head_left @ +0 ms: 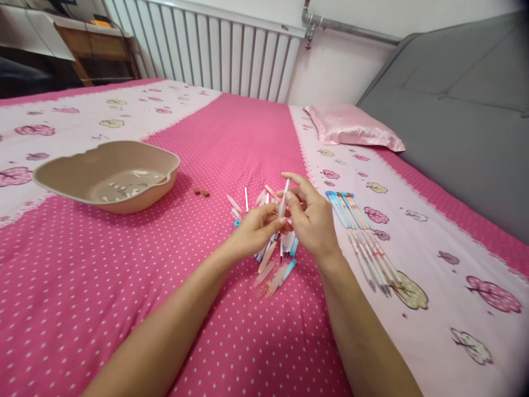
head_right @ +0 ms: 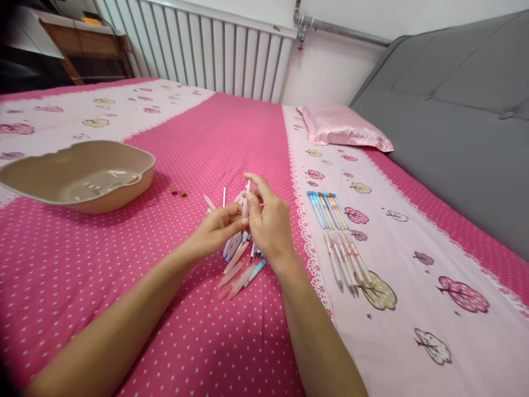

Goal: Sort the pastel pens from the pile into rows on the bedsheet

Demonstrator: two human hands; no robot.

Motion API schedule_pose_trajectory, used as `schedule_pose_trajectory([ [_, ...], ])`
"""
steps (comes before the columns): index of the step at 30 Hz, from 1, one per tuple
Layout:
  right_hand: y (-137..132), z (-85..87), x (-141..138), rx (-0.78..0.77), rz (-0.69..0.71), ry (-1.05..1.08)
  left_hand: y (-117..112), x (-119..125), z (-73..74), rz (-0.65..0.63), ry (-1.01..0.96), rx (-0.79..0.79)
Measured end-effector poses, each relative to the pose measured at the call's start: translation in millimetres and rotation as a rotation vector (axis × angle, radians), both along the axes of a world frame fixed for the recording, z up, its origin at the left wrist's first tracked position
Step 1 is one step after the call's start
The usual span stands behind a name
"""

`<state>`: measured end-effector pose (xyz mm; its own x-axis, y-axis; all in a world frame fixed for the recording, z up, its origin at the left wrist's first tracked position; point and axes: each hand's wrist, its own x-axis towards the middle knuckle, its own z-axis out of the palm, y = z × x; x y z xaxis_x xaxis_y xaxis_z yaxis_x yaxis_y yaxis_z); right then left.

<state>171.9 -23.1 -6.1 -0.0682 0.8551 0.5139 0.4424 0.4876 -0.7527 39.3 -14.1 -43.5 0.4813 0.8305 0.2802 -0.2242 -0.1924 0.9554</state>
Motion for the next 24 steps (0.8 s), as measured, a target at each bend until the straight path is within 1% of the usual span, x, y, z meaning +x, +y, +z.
schedule_pose_trajectory([
  [3,-0.3,-0.1,-0.3,-0.013,0.004,-0.014,-0.9,1.3,-1.0,-0.015,-0.007,0.007],
  [9,1.2,-1.2,-0.1,-0.061,0.027,0.005,-0.9,-0.5,-0.4,-0.078,-0.04,-0.066],
  [13,1.0,-1.7,-0.5,-0.075,0.023,-0.013,-3.6,-0.6,2.6,-0.067,-0.052,-0.102],
  [16,0.9,-1.2,-0.7,-0.082,0.054,0.018,-4.6,-3.0,5.0,-0.05,-0.051,-0.108],
  [18,2.1,-0.8,0.8,-0.074,0.055,0.068,-4.2,-6.3,7.1,-0.016,-0.033,-0.105],
  [20,5.1,-1.5,4.9,-0.053,0.021,0.12,-3.0,-10.3,9.4,0.054,-0.019,-0.105],
  [22,9.9,-4.3,11.8,-0.043,-0.04,0.164,-0.9,-14.3,11.4,0.154,-0.019,-0.12],
  [24,15.9,-9.2,20.0,-0.066,-0.104,0.169,1.6,-17.6,12.8,0.28,-0.034,-0.136],
])
